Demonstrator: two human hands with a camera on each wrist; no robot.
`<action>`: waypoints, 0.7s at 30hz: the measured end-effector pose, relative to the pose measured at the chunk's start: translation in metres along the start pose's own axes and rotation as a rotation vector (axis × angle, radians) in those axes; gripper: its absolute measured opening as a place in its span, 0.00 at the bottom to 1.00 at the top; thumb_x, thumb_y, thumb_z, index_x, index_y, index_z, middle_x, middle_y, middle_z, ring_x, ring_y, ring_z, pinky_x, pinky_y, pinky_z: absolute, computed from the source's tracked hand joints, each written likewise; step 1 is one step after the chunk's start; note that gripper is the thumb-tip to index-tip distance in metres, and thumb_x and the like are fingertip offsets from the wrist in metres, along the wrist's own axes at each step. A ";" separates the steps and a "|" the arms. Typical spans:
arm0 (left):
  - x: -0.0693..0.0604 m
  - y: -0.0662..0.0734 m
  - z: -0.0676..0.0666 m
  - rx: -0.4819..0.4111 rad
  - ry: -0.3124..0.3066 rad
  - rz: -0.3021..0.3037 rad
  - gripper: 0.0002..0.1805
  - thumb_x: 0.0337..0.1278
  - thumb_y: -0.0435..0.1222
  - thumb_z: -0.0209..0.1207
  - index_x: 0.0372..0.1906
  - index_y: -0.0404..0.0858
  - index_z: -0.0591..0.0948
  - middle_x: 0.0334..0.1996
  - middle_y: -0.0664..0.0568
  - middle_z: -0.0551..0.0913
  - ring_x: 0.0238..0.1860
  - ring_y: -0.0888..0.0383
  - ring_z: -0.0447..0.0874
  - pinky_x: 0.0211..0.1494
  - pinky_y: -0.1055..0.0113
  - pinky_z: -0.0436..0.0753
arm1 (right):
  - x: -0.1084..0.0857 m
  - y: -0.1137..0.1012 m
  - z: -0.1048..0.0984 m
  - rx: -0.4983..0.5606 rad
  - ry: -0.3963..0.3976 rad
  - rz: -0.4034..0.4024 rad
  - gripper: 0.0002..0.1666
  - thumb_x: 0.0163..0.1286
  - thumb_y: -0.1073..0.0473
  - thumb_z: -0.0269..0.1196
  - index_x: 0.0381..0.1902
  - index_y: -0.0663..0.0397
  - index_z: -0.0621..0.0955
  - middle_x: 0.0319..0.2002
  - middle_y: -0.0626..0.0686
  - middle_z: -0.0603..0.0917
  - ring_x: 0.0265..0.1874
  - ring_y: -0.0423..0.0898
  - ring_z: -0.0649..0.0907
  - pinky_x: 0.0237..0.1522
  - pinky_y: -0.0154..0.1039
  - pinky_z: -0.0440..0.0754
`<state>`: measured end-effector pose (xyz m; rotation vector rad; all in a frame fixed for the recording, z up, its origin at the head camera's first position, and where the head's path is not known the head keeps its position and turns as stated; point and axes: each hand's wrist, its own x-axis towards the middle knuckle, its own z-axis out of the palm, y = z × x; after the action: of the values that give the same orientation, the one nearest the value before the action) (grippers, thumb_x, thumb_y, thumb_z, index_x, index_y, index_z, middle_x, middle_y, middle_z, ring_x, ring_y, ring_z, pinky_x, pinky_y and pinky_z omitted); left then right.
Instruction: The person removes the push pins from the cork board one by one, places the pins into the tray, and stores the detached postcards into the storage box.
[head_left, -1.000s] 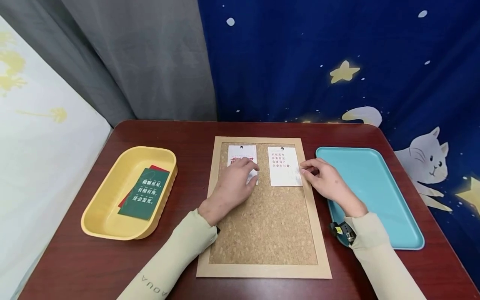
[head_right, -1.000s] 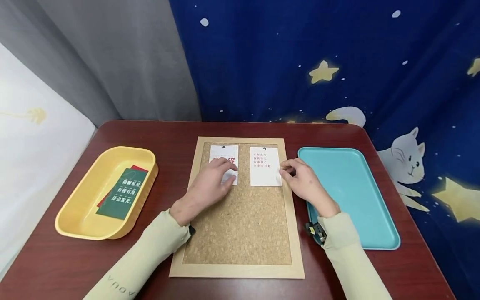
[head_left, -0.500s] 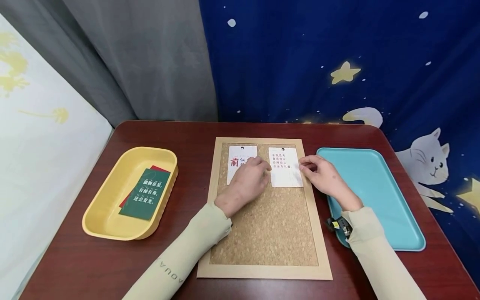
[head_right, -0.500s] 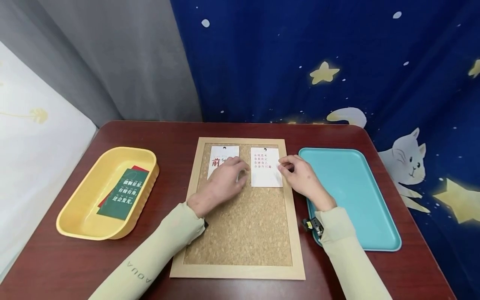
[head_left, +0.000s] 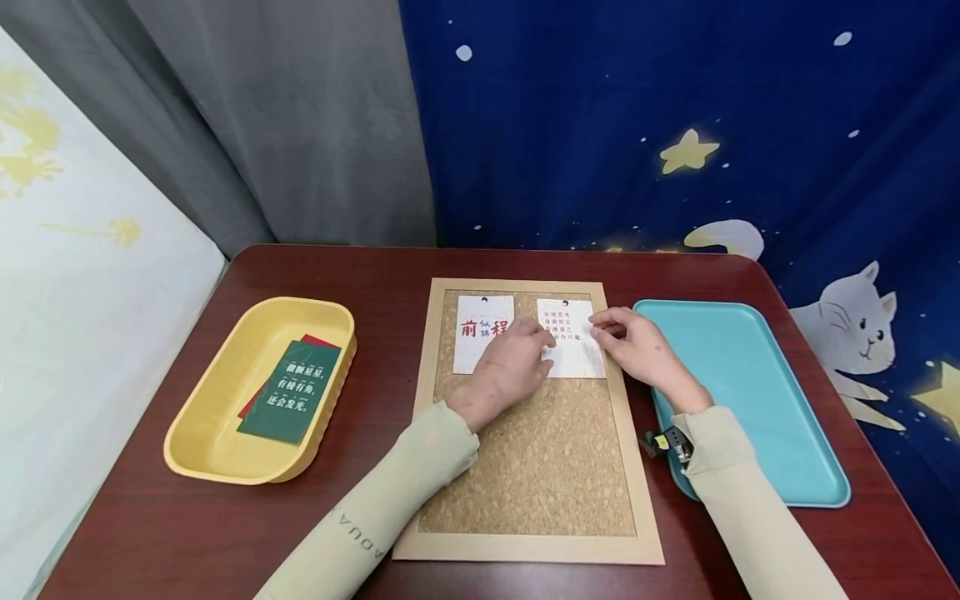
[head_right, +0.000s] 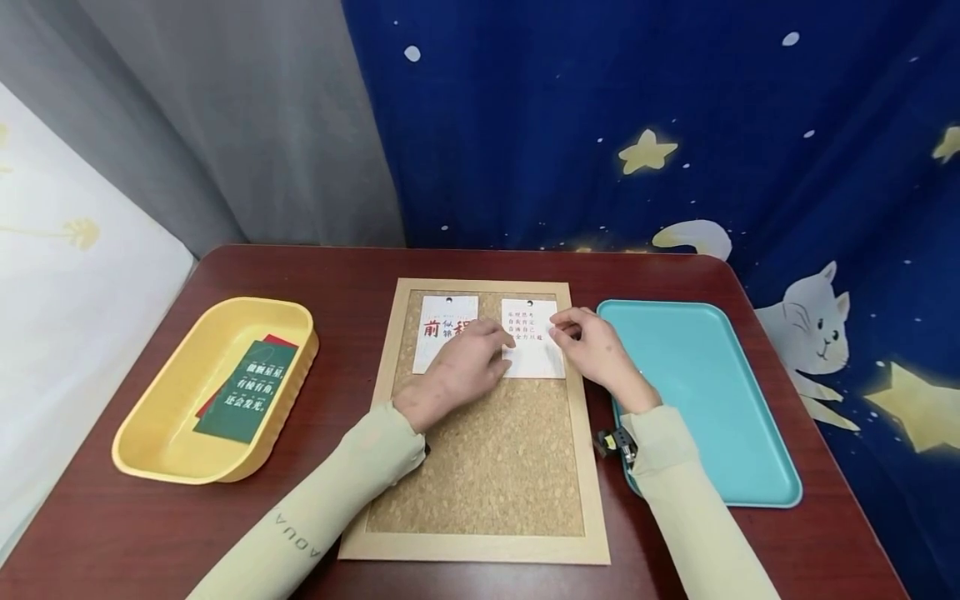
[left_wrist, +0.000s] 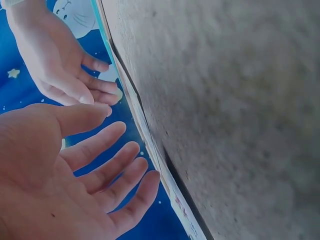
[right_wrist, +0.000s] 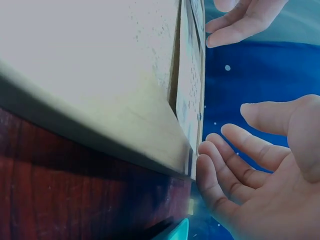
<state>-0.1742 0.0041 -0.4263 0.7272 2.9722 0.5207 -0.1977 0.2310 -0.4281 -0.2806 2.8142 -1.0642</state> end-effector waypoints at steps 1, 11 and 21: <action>0.000 0.001 0.000 0.006 -0.015 -0.002 0.18 0.72 0.43 0.63 0.61 0.43 0.84 0.62 0.51 0.82 0.69 0.55 0.75 0.71 0.62 0.78 | 0.001 0.001 0.000 0.002 0.001 0.000 0.19 0.81 0.55 0.57 0.62 0.59 0.82 0.59 0.62 0.83 0.55 0.58 0.84 0.49 0.45 0.82; 0.002 0.003 0.004 0.062 -0.100 -0.009 0.24 0.70 0.45 0.64 0.68 0.48 0.80 0.67 0.52 0.79 0.69 0.54 0.73 0.67 0.60 0.80 | 0.014 0.005 0.003 0.014 0.023 -0.001 0.19 0.81 0.57 0.58 0.61 0.62 0.81 0.56 0.64 0.85 0.52 0.58 0.85 0.46 0.42 0.80; 0.004 0.005 0.004 0.115 -0.129 -0.013 0.25 0.69 0.46 0.65 0.69 0.52 0.80 0.68 0.53 0.77 0.68 0.55 0.71 0.62 0.60 0.81 | 0.024 0.006 0.006 0.020 0.028 0.013 0.18 0.81 0.57 0.58 0.61 0.60 0.82 0.54 0.63 0.86 0.50 0.57 0.85 0.43 0.40 0.79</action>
<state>-0.1753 0.0112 -0.4287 0.7196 2.9027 0.2925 -0.2207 0.2265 -0.4377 -0.2471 2.8237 -1.1017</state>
